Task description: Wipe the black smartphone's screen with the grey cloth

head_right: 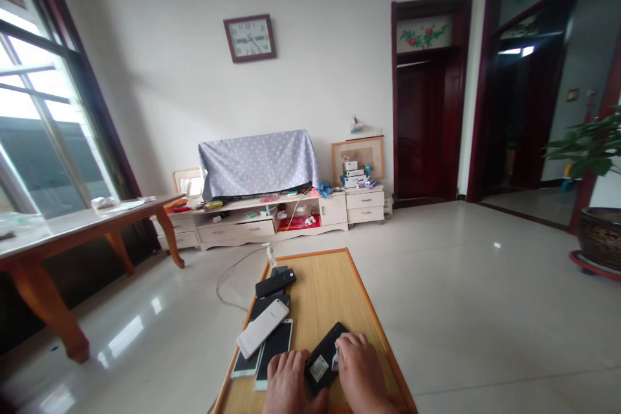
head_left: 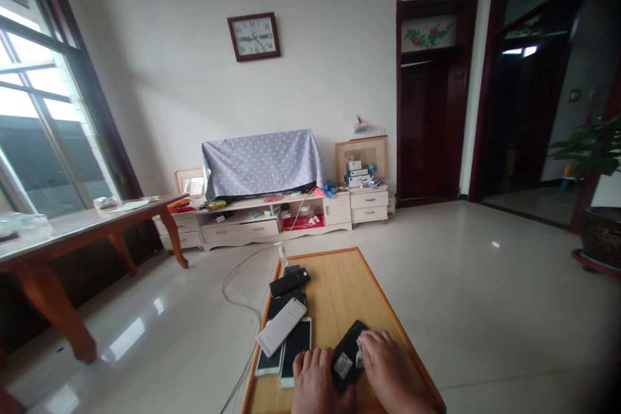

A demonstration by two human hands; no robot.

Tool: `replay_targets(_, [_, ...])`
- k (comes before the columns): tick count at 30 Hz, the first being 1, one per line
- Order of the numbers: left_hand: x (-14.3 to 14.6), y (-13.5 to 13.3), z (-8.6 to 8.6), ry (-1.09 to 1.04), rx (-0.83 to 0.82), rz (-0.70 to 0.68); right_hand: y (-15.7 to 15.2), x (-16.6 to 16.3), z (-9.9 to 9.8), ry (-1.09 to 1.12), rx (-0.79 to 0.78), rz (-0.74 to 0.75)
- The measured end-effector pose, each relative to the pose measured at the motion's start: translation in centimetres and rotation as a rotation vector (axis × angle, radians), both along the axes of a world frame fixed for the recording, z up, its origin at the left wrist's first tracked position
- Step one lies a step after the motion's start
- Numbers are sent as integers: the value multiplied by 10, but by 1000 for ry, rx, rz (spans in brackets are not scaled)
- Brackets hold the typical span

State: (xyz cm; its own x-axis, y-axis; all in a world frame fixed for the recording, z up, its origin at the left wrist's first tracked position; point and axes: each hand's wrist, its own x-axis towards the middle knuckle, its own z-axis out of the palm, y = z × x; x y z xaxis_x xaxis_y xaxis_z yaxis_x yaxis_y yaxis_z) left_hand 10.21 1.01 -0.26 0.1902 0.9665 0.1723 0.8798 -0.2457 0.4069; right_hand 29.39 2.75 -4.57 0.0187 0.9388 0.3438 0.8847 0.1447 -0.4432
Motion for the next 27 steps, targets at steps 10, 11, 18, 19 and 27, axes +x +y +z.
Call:
replay_targets(10, [-5, 1, -9, 1, 50, -21, -24, 5, 12, -91, -228, 282])
replay_targets(11, [-5, 1, -10, 1, 50, -23, -23, 7, 14, -107, -231, 279])
replay_targets(18, [-9, 3, -13, 4, 49, -16, -13, 19, 15, -129, -255, 156])
replay_targets(19, [-8, 3, -13, 7, 50, -15, -13, 19, 16, -129, -262, 144])
replay_targets(27, [-9, 9, -21, 1, 43, -9, -39, -21, 29, -94, -290, 309])
